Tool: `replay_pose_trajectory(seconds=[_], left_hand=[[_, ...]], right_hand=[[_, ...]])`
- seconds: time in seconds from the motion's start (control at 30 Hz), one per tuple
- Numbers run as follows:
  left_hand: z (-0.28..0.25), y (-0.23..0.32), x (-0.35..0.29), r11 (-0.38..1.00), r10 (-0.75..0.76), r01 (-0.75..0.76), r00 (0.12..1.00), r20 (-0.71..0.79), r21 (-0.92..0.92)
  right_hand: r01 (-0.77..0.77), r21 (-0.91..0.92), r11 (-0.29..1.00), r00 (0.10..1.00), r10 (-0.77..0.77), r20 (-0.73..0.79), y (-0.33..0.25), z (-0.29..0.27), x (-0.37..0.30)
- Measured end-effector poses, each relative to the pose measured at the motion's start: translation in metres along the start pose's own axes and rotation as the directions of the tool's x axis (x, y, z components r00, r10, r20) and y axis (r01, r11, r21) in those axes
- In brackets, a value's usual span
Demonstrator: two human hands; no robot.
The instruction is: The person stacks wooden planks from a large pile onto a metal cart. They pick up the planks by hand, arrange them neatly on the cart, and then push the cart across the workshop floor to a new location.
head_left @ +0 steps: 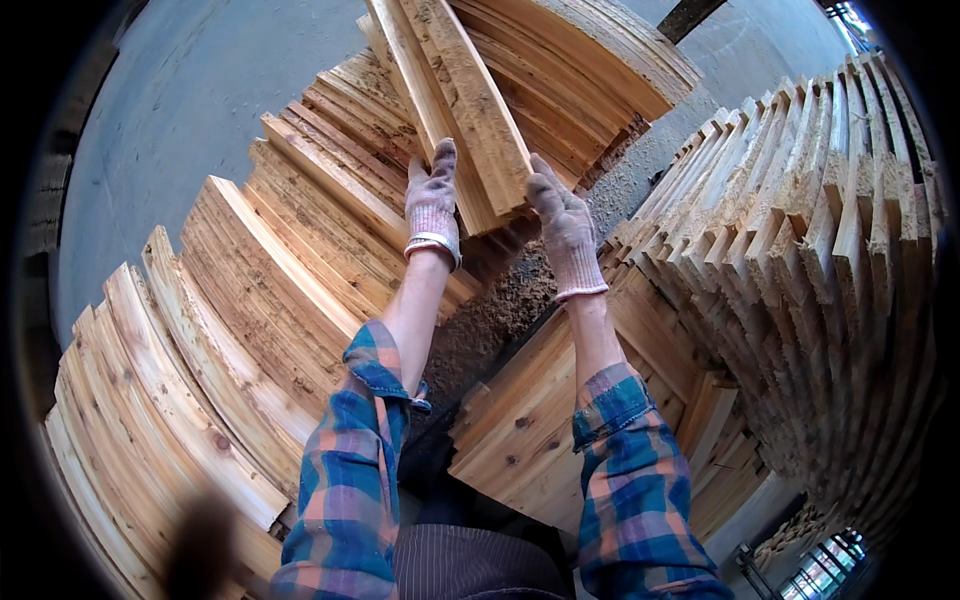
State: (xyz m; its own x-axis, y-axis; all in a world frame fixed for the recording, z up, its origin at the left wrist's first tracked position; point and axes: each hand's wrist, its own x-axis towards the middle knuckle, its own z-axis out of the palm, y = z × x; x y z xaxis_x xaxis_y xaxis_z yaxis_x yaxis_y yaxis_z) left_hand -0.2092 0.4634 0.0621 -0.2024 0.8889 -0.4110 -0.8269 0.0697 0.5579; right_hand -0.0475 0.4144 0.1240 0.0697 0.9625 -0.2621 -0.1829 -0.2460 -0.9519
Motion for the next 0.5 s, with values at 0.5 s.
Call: replay_pose_trajectory(seconds=[0.5], left_hand=[[0.023, -0.002, -0.168, 0.912, -0.158, 0.160, 0.987, -0.037, 0.378]], right_hand=[[-0.131, -0.500, 0.856, 0.960, 0.234, 0.151, -0.043, -0.049, -0.076]])
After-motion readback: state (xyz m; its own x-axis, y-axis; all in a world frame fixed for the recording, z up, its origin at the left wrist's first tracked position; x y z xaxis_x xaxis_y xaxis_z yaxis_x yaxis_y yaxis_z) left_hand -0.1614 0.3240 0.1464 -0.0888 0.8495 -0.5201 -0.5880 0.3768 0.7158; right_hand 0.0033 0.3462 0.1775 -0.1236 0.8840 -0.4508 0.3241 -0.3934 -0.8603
